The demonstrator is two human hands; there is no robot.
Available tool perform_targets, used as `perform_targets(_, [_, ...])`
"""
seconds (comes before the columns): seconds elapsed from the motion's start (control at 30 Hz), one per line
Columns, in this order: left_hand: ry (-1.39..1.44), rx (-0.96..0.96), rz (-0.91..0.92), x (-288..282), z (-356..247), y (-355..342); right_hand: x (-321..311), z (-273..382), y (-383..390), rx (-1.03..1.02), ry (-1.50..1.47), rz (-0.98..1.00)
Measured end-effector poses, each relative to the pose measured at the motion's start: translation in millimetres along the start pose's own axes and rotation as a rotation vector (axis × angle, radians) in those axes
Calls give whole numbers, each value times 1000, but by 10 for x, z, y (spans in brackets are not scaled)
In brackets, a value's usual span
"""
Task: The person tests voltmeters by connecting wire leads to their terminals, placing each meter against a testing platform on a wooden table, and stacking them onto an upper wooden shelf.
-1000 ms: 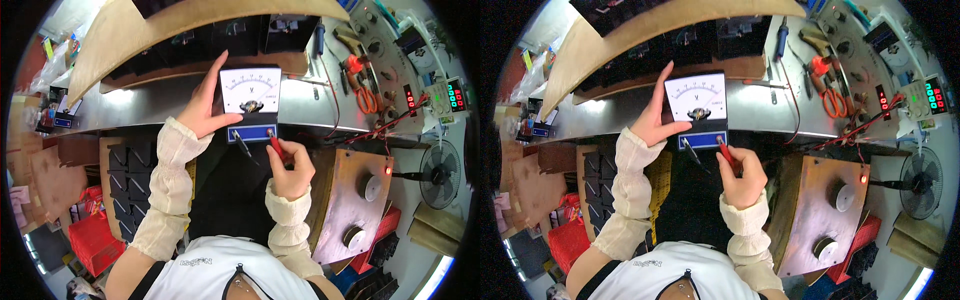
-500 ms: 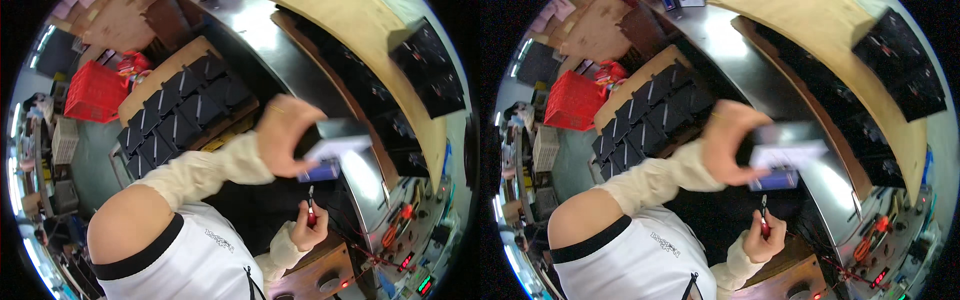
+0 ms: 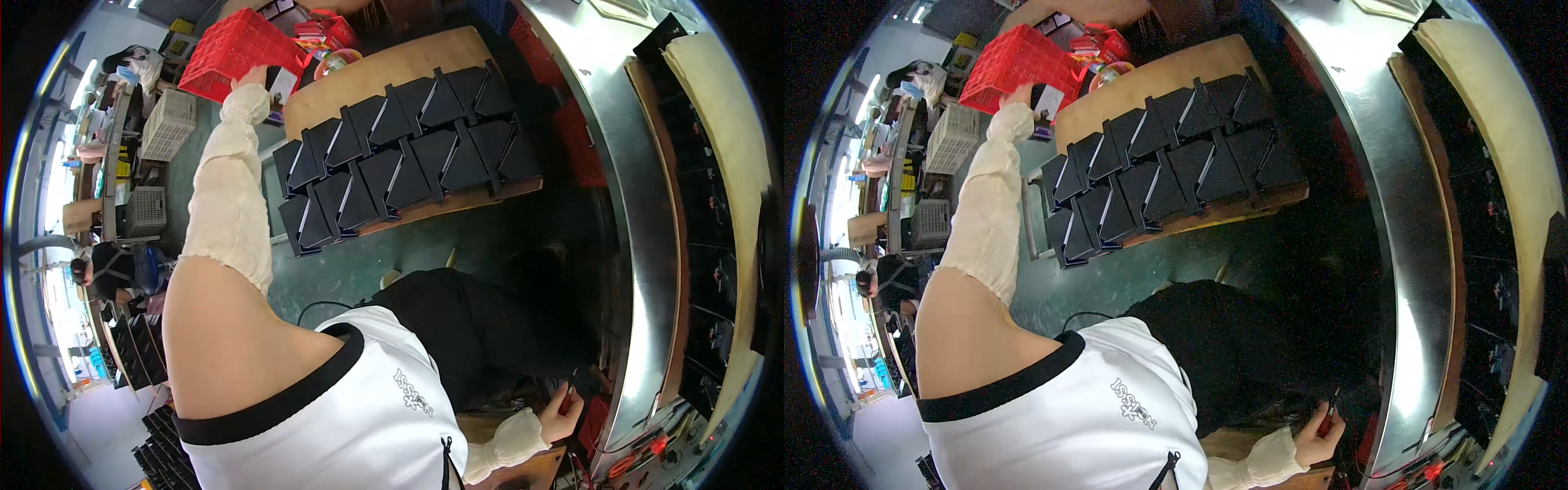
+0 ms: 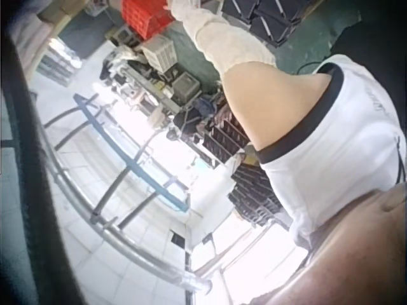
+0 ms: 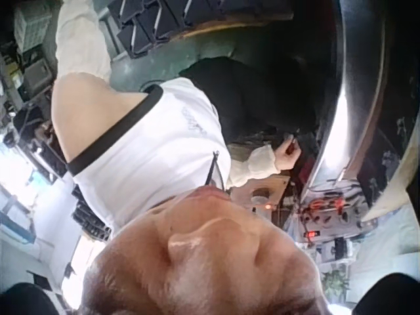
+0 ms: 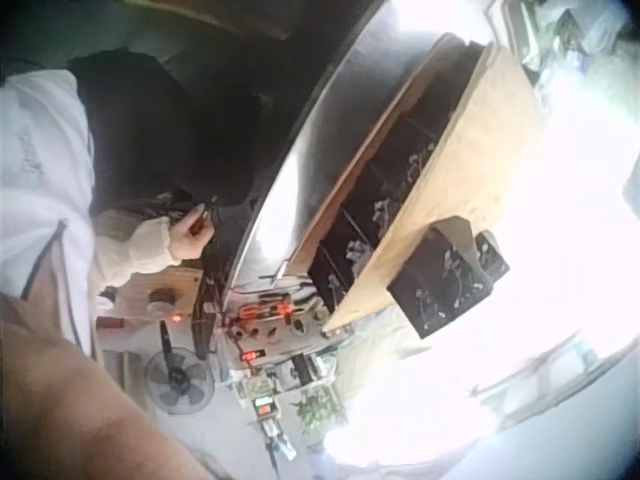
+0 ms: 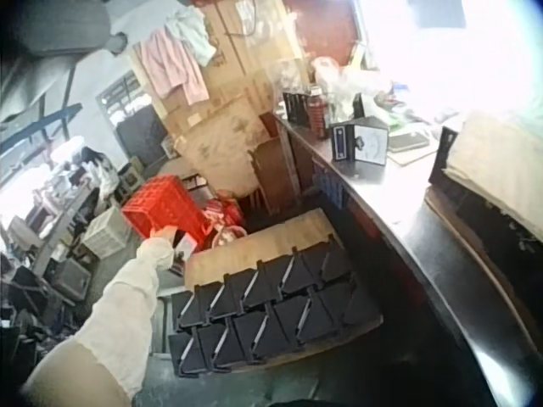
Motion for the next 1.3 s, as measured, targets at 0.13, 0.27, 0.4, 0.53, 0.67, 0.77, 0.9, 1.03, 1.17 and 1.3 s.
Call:
perform_targets(0.13, [240,-37,246,609,176,231,-17,-96,3,-55,63,45])
perform_targets(0.27, [455,59,333,752,-36,211,-13,6,60,-89,196,51])
perform_targets(0.4, [69,114,356,-159,-690,198,-98,25,144,-78,181,-16])
perform_targets(0.53, [330,515,-290,-520,-1078,-189,27,36,138,-20,7,-41])
perform_targets(0.67, [610,791,-841,-1566,-2427,-194,214,535,105,-13,-150,-91])
perform_targets(0.77, [771,1132,-1221,-3376,-3438,1010,152,882,128,-119,-236,-116])
perform_targets(0.9, [962,1418,-1535,-4770,-4690,1890,39,1003,212,-243,-228,-181])
perform_targets(1.03, [776,1195,-1397,-5320,-5750,2093,-15,874,335,-219,-192,-196])
perform_targets(1.17, [971,994,-1735,-5058,-5763,2455,-30,298,528,-36,-208,-236])
perform_targets(1.3, [997,1343,-1680,-4536,-5279,2814,-167,-182,756,176,-144,-243])
Point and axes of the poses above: each hand's wrist, its own y-axis away from the middle knuckle, its own x-axis out of the palm, z = x × y, the point moved 2 cm from there along -y, towards the middle knuckle, and after that the axes turned 7 degrees about x, right-handed, at the moved point
